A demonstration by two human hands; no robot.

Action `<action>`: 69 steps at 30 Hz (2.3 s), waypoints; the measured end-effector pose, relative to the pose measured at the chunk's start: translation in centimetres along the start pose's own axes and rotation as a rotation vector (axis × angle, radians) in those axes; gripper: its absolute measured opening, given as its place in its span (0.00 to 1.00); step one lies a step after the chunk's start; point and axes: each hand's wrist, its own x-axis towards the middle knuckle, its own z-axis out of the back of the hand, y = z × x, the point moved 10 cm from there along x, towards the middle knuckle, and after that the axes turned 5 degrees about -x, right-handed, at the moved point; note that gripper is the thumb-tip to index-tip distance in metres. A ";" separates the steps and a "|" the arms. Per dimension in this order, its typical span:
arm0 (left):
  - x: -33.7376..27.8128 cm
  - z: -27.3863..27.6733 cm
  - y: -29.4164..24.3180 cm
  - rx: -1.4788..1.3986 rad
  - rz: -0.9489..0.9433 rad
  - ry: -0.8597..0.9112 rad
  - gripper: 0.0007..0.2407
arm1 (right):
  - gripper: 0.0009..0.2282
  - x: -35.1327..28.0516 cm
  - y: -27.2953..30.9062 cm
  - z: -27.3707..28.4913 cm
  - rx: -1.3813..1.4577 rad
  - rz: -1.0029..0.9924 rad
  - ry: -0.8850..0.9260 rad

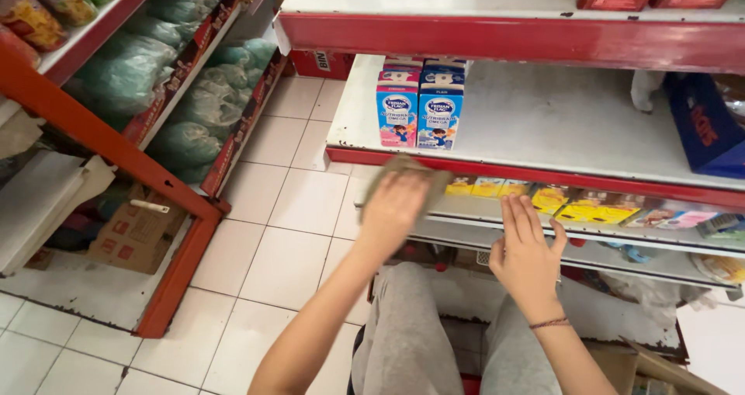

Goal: The person sits on a low stool in a store aisle, wipes a shelf with a cloth, and then restocks it with milk cartons from a cardboard box. They use a barcode scanner to scan each carton before placing it on the shelf.

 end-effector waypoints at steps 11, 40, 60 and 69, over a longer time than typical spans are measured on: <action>2.1 0.0 -2.4 -0.213 0.153 -0.098 0.20 | 0.32 -0.2 -0.7 -0.1 0.051 -0.008 -0.019; 6.7 -5.5 -8.7 -0.276 0.073 -0.145 0.18 | 0.23 1.8 -7.2 3.5 0.559 -0.213 -0.205; 26.1 -26.2 -43.5 -0.549 -0.139 -0.232 0.13 | 0.12 -15.3 -40.0 12.1 0.505 -0.817 -0.617; 31.8 -34.5 -55.2 -0.570 -0.135 -0.166 0.13 | 0.10 -21.5 -46.3 13.2 0.390 -1.080 -0.603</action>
